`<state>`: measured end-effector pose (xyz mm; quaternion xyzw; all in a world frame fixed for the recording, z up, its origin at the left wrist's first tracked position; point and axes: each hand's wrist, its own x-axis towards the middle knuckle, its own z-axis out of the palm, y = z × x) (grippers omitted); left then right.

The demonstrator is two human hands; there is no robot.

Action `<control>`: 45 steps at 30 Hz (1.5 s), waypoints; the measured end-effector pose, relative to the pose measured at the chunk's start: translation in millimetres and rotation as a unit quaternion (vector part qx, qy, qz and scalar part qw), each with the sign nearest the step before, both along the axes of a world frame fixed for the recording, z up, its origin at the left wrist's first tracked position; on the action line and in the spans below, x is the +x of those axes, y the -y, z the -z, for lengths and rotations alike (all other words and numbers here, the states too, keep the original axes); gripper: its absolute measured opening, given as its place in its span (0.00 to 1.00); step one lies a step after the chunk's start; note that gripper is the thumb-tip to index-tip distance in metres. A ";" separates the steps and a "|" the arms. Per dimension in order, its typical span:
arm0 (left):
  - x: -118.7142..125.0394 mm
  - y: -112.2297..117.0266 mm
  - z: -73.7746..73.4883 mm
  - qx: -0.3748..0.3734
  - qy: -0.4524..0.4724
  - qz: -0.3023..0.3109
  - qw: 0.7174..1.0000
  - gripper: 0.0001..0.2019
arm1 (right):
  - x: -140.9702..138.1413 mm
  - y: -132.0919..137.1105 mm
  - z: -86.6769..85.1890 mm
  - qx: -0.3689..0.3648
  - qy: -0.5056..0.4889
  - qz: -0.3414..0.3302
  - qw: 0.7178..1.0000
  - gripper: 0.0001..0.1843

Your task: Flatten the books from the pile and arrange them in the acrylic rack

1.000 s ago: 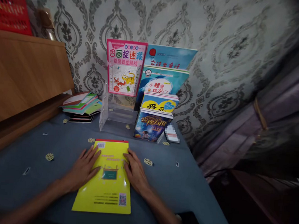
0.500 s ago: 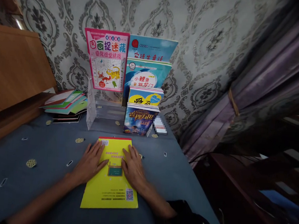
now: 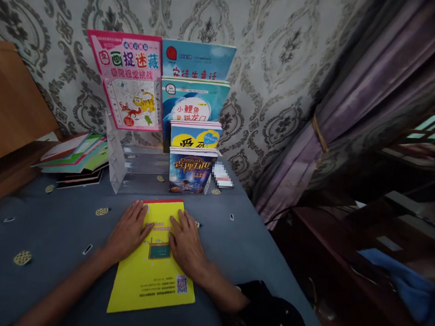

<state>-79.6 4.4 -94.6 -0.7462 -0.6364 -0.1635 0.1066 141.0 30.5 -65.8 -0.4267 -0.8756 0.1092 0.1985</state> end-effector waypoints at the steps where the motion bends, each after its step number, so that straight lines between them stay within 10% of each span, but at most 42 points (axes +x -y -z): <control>1: -0.2 -1.4 -0.8 -0.005 0.000 0.008 1.000 0.31 | 0.1 0.4 -0.7 0.000 0.000 -0.001 1.000 0.23; 28: 6.5 -33.5 8.4 0.025 0.077 0.119 0.990 0.26 | -33.7 -30.1 -12.7 0.010 0.044 -0.069 0.997 0.30; 37: 15.0 -29.0 -5.8 0.001 0.011 0.082 0.997 0.24 | -24.9 -27.9 -14.9 -0.023 0.068 0.022 0.997 0.38; 45: 35.5 -16.4 -18.9 -0.015 -0.041 -0.106 0.993 0.23 | -23.6 -30.7 -8.5 -0.039 0.045 0.050 0.997 0.45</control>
